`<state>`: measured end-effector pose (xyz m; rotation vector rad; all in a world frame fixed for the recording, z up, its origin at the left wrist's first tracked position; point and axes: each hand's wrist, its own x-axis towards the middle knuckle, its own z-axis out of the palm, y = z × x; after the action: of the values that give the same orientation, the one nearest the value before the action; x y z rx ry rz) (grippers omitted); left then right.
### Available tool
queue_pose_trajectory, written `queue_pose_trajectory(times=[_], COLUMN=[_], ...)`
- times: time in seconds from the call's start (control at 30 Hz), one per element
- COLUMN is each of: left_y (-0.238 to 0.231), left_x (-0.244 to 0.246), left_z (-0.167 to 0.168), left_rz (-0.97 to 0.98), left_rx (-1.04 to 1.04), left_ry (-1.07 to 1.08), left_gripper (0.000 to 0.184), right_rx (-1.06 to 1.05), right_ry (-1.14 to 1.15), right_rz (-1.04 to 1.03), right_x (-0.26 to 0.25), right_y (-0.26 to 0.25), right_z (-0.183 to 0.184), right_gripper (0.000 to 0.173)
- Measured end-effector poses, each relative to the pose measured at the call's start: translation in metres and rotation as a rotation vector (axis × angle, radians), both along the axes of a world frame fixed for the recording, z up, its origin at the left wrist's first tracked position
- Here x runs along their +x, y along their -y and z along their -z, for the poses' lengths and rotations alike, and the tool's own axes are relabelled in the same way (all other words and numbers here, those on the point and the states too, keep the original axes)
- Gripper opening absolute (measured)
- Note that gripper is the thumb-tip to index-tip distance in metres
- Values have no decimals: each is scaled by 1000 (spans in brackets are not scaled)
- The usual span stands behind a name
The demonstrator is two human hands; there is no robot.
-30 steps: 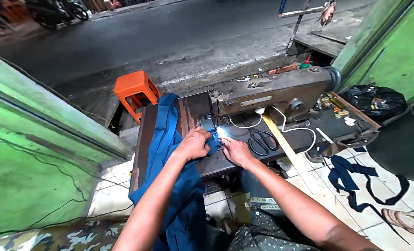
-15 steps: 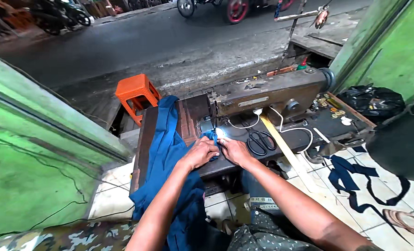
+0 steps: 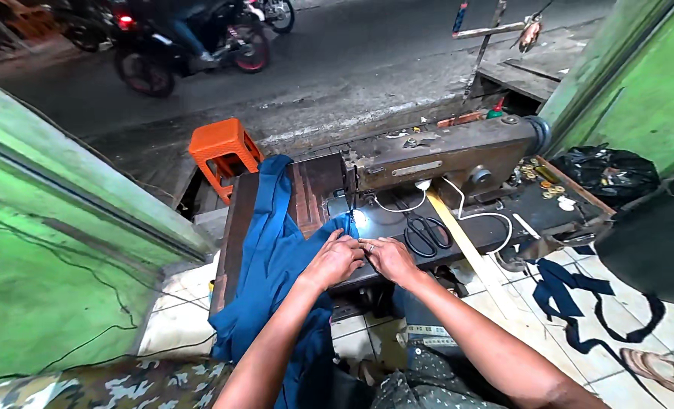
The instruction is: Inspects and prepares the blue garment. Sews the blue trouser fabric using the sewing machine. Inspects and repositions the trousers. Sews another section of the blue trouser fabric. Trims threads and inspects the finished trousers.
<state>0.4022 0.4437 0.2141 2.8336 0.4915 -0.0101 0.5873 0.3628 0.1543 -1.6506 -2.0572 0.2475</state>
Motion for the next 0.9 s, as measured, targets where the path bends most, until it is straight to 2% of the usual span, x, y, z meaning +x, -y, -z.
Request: queue_pose_trajectory(times=[0.1,0.23,0.33,0.67,0.9], left_y=[1,0,-1,-5,-17], left_x=[-4,-8,-8,-10,-4], left_z=[7,17,26,43,40], left_rz=[-72,-229,-251,-225,-259], left_rx=[75,122,114,201,185], left_ry=[16,22,29,101,41], left_gripper=[35,53,61,57,59], right_rx=[4,39,19,35,-122], right_ry=[25,36,24,45,57], right_rz=[-13,-14,-16,2,47], right_x=[0,0,3,0,-2], right_y=[-1,-2,-1,-1,-11], right_z=[0,5,2,4,-8], right_gripper=[32,30,29,30,37])
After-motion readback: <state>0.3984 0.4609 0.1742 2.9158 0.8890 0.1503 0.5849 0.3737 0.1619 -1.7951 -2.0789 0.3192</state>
